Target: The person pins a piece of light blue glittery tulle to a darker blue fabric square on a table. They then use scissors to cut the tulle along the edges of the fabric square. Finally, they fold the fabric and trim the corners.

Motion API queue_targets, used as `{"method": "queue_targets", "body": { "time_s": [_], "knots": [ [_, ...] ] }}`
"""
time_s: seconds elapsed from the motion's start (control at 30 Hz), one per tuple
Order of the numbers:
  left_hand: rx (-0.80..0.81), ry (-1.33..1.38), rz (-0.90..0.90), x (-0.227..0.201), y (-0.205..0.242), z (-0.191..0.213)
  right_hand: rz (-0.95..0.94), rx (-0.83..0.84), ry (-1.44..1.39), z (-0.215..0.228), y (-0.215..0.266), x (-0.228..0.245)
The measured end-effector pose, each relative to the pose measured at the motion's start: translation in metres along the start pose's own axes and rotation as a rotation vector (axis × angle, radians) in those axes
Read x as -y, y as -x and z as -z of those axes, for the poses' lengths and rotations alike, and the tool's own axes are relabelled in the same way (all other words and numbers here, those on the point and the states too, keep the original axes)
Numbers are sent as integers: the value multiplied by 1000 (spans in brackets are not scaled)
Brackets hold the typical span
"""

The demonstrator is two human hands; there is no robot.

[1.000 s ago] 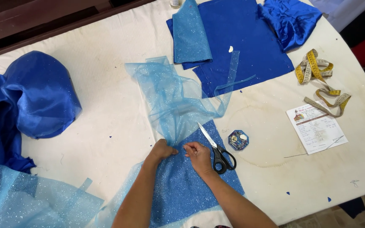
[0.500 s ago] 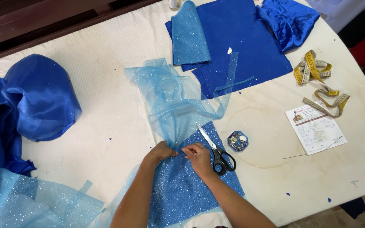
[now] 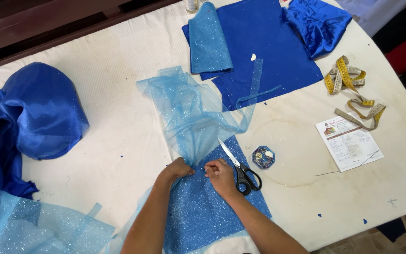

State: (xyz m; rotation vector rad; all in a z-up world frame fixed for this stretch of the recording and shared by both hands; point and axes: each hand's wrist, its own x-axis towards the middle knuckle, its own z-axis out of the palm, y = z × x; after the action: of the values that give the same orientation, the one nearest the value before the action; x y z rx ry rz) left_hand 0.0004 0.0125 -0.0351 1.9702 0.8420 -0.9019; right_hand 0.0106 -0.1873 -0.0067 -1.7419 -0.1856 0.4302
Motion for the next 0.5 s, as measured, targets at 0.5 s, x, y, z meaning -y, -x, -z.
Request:
{"method": "queue_targets", "body": {
  "time_s": [0.5],
  "knots": [
    [-26, -22, 6, -8, 8, 2, 10, 9, -71, 0, 1, -6]
  ]
}}
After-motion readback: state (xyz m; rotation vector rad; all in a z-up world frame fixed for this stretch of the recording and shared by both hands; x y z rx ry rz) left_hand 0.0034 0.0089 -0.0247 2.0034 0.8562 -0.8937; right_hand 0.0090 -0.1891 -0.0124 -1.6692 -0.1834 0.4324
